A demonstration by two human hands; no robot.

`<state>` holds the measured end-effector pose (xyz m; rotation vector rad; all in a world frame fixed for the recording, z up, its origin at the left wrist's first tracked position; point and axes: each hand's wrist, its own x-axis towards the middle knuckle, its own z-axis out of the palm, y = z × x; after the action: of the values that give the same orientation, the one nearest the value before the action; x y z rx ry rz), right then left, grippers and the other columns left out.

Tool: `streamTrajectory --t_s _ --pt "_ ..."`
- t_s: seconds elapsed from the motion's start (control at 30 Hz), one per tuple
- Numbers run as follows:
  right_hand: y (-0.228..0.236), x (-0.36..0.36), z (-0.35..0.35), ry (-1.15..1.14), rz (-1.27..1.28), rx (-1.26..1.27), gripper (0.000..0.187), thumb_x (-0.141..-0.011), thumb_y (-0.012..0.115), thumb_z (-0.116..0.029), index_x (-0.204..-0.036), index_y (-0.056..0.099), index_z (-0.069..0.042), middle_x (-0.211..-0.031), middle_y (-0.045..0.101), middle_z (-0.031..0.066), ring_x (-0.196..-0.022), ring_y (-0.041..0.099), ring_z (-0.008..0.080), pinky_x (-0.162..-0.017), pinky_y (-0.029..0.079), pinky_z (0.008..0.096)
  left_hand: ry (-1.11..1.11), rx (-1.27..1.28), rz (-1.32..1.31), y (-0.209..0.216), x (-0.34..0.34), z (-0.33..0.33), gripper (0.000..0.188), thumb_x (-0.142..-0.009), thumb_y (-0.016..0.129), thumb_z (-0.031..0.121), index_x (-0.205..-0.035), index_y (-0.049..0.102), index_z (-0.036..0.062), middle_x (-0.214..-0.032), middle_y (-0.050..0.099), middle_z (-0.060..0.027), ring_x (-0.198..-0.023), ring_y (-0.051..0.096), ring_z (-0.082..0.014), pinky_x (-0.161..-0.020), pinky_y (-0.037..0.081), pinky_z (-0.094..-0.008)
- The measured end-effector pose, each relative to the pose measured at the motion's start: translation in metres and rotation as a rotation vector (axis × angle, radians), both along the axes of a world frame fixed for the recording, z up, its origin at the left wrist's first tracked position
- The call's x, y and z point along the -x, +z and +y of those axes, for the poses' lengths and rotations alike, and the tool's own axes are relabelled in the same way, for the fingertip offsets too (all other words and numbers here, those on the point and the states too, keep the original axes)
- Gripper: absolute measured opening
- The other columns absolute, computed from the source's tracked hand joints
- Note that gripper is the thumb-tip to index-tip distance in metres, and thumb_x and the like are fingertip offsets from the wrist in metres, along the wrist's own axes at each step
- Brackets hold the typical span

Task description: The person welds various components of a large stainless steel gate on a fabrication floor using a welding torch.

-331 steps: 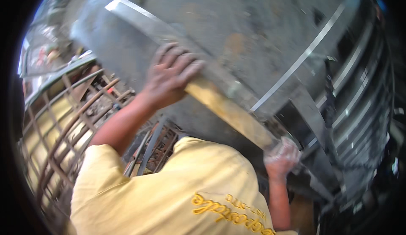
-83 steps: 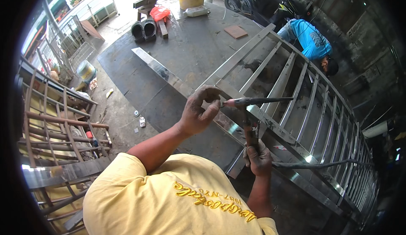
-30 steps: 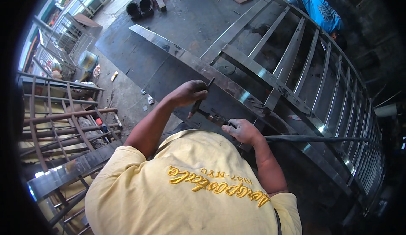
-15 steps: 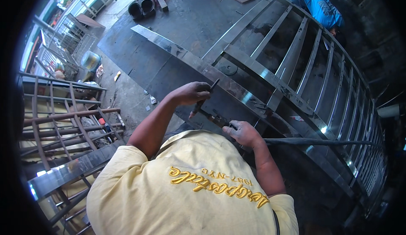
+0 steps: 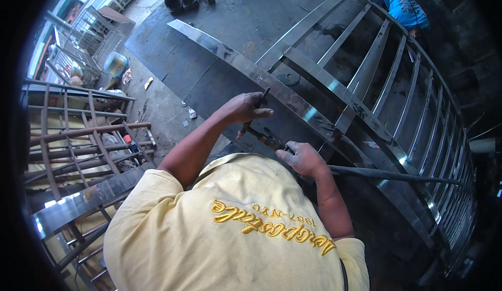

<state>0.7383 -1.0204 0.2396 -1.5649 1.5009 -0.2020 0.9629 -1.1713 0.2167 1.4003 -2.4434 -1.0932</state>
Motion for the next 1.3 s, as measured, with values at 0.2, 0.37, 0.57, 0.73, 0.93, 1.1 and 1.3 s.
streamTrajectory --t_s 0.2,0.37,0.57,0.73,0.93,1.1,1.3 --pt "-0.005 0.005 0.006 -0.042 -0.087 -0.051 0.045 -0.094 0.065 -0.044 -0.100 0.068 0.001 -0.082 0.067 0.0208 -0.075 0.063 0.0317 -0.074 0.050 0.0400 -0.174 -0.489 0.308 -0.001 -0.024 -0.007 0.030 -0.094 0.067 0.028 -0.110 0.064 0.0029 -0.086 0.068 -0.0079 -0.082 0.065 -0.0197 -0.075 0.051 -0.0386" --pt "-0.002 -0.001 0.004 -0.016 -0.013 -0.016 0.047 -0.092 0.066 -0.045 -0.100 0.068 0.001 -0.087 0.068 0.0231 -0.081 0.065 0.0365 -0.076 0.051 0.0421 -0.013 -0.120 0.093 -0.005 -0.016 0.002 0.028 -0.085 0.075 0.029 -0.092 0.063 0.0047 -0.079 0.066 -0.0109 -0.074 0.065 -0.0247 -0.067 0.049 -0.0402" --pt "0.004 -0.007 0.006 0.051 0.070 -0.046 0.048 -0.091 0.066 -0.046 -0.099 0.068 0.002 -0.092 0.069 0.0262 -0.088 0.067 0.0424 -0.078 0.051 0.0449 0.192 0.123 0.030 0.008 0.004 0.012 0.032 -0.083 0.077 0.034 -0.092 0.062 0.0064 -0.076 0.066 -0.0131 -0.070 0.067 -0.0269 -0.065 0.050 -0.0402" --pt "-0.014 0.001 0.008 -0.068 -0.026 -0.078 0.047 -0.093 0.066 -0.045 -0.100 0.069 0.001 -0.084 0.070 0.0209 -0.079 0.068 0.0337 -0.075 0.052 0.0416 0.351 -0.138 0.554 -0.010 -0.003 0.002 0.024 -0.093 0.073 0.022 -0.088 0.057 0.0035 -0.074 0.061 -0.0038 -0.069 0.060 -0.0116 -0.061 0.049 -0.0315" --pt "-0.017 0.015 -0.011 -0.150 -0.132 -0.308 0.042 -0.097 0.062 -0.045 -0.093 0.069 -0.004 -0.067 0.063 0.0041 -0.058 0.055 0.0152 -0.057 0.044 0.0319 0.451 -0.169 0.790 -0.004 -0.035 -0.011 0.021 -0.096 0.070 0.018 -0.093 0.056 0.0023 -0.078 0.059 -0.0007 -0.071 0.059 -0.0097 -0.064 0.051 -0.0288" --pt "-0.031 0.029 -0.014 -0.306 -0.369 -0.341 0.038 -0.100 0.058 -0.042 -0.090 0.065 -0.006 -0.064 0.060 0.0007 -0.049 0.050 0.0084 -0.048 0.039 0.0261 0.532 -0.112 0.701 -0.011 -0.058 -0.008 0.024 -0.095 0.072 0.022 -0.092 0.056 0.0031 -0.078 0.058 -0.0008 -0.069 0.059 -0.0102 -0.063 0.051 -0.0298" --pt "-0.040 0.036 -0.019 -0.393 -0.467 -0.372 0.038 -0.100 0.057 -0.043 -0.091 0.064 -0.006 -0.065 0.060 0.0004 -0.049 0.049 0.0077 -0.047 0.038 0.0251 0.570 -0.145 0.719 -0.024 -0.067 0.002 0.026 -0.095 0.072 0.023 -0.092 0.057 0.0028 -0.078 0.059 -0.0015 -0.069 0.059 -0.0109 -0.063 0.051 -0.0300"
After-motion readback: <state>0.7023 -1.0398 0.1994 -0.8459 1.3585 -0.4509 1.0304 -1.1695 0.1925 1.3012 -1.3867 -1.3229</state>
